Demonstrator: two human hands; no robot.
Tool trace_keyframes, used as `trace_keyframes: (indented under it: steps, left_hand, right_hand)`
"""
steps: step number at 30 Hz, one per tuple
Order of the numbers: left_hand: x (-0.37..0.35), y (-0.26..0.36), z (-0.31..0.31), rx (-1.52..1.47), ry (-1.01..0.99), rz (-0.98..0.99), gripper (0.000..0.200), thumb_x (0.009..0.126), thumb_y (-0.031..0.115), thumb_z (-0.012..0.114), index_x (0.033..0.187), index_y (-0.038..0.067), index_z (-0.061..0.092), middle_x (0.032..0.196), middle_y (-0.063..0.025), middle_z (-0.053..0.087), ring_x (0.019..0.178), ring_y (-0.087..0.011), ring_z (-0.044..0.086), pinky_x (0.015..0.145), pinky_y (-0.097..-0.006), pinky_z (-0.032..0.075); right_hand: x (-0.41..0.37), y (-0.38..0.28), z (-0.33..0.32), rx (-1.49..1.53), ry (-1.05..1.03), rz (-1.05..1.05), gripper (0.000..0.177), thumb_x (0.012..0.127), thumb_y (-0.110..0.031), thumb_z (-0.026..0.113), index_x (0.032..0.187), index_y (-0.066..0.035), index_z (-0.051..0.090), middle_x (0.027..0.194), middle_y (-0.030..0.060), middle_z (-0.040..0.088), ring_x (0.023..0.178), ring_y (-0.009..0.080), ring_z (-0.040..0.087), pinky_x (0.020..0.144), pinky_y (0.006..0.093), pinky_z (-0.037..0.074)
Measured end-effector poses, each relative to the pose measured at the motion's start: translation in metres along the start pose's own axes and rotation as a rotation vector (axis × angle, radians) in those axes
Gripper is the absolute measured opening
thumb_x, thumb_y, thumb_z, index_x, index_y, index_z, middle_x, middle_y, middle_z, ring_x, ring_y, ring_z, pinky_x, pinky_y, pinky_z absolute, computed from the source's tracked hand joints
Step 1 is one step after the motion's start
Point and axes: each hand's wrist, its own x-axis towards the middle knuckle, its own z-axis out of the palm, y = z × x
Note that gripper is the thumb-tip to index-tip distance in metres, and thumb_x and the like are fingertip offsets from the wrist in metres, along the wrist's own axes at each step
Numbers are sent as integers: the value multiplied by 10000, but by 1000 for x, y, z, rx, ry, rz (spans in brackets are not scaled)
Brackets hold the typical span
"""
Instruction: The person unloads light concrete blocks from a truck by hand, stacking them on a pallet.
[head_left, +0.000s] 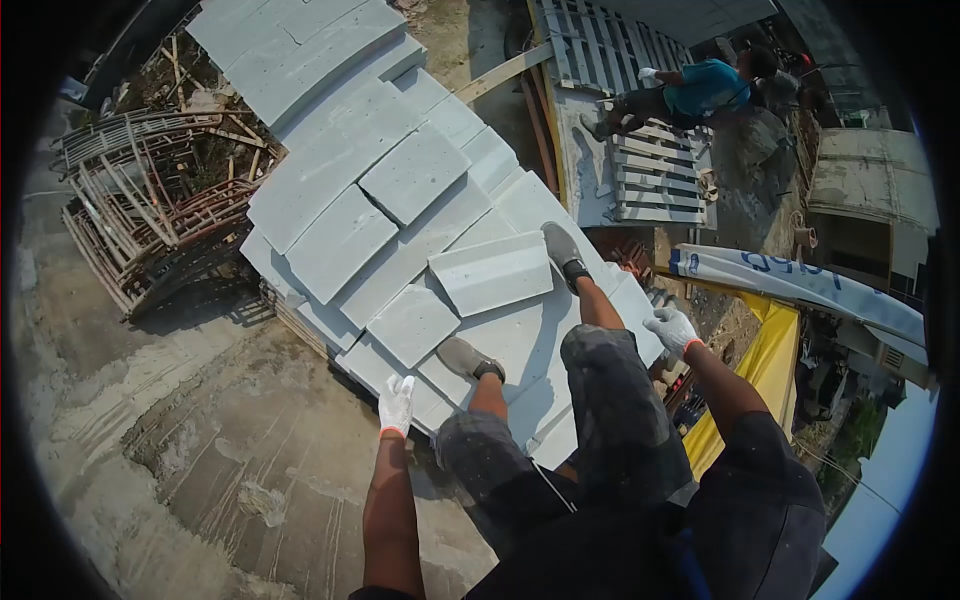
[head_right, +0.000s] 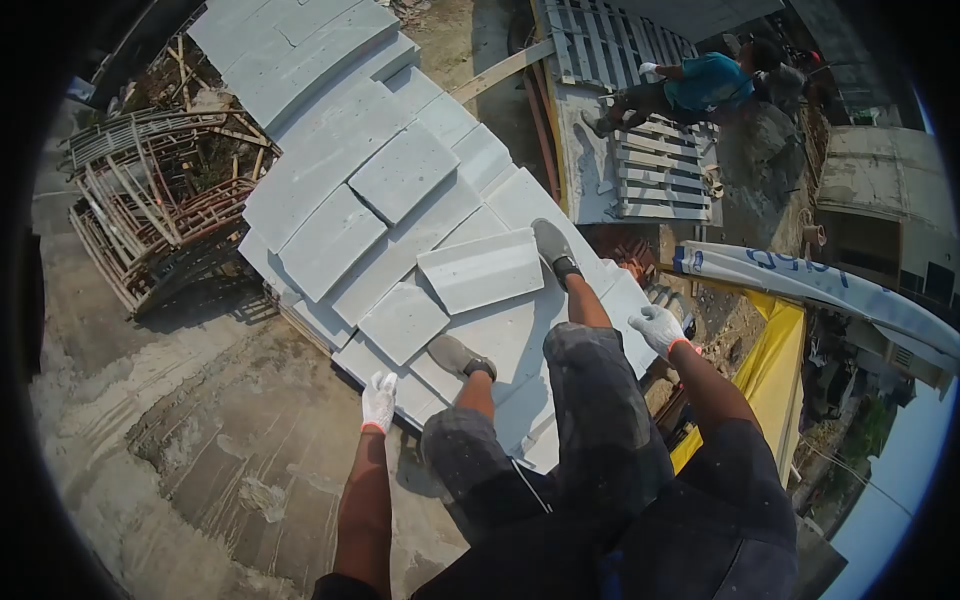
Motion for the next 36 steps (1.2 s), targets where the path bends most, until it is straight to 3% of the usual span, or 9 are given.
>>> trace_keyframes:
  steps: [3,8,16,19,23,24,27,33,36]
  left_hand:
    - [29,-18,-83,542,104,-113,721,913,378,715,1366,-133,484,1331,-261,600,1251,-319,581,1062,-379,432]
    - [3,17,-116,486,232,-21,659,911,365,704,1326,-119,535,1314,-266,612,1225,-338,594,1044,-388,447]
    - [6,62,11,250,-66,-63,421,956,281,669,1129,-95,594,830,-41,589,728,-132,493,666,-309,440]
    - [8,51,75,223,-91,1,425,956,270,666,1168,-89,583,891,-55,602,774,-114,536,674,-287,462]
    - [-44,110,178,394,-332,-10,620,941,306,677,1389,-79,486,1329,-187,606,1223,-225,587,1008,-336,471]
    - [-103,196,225,434,-436,-114,670,935,323,681,1428,-71,457,1381,-218,579,1270,-264,571,1060,-357,436]
    - [-123,227,276,599,-517,173,672,950,280,678,1453,-75,410,1414,-237,540,1319,-283,537,1086,-354,430]
    - [-160,302,324,165,-534,132,651,978,192,653,1482,-83,346,1452,-230,496,1338,-266,508,1101,-339,420]
    - [-167,319,318,295,-468,218,632,982,190,654,1477,-76,363,1439,-216,508,1316,-259,522,1081,-329,439]
  right_hand:
    - [-45,46,-6,16,-23,111,731,809,-416,727,1312,93,576,1254,239,657,1152,326,647,987,369,493]
    - [-92,86,28,21,-172,136,737,813,-432,724,1312,90,578,1245,248,658,1156,342,645,1001,372,489]
    - [-101,43,28,270,-161,96,750,848,-462,685,1381,44,533,1279,225,648,1204,320,618,1022,359,470]
    - [-113,45,1,361,-204,91,738,855,-470,674,1379,32,541,1261,207,659,1188,298,626,1012,360,469]
    - [-89,110,15,468,-252,98,737,856,-487,683,1364,32,556,1245,214,662,1176,301,630,1008,366,469]
    - [-83,130,17,483,-242,149,737,855,-482,685,1363,36,556,1244,222,660,1172,306,631,1007,368,470]
    - [-57,190,12,456,-217,179,702,850,-445,704,1326,55,576,1232,233,661,1150,316,636,995,371,476]
    - [5,261,-12,762,-64,417,631,847,-388,724,1268,67,606,1210,222,671,1128,305,642,974,369,483]
    - [58,274,2,870,23,385,622,854,-376,719,1278,64,602,1218,221,668,1138,291,636,977,361,482]
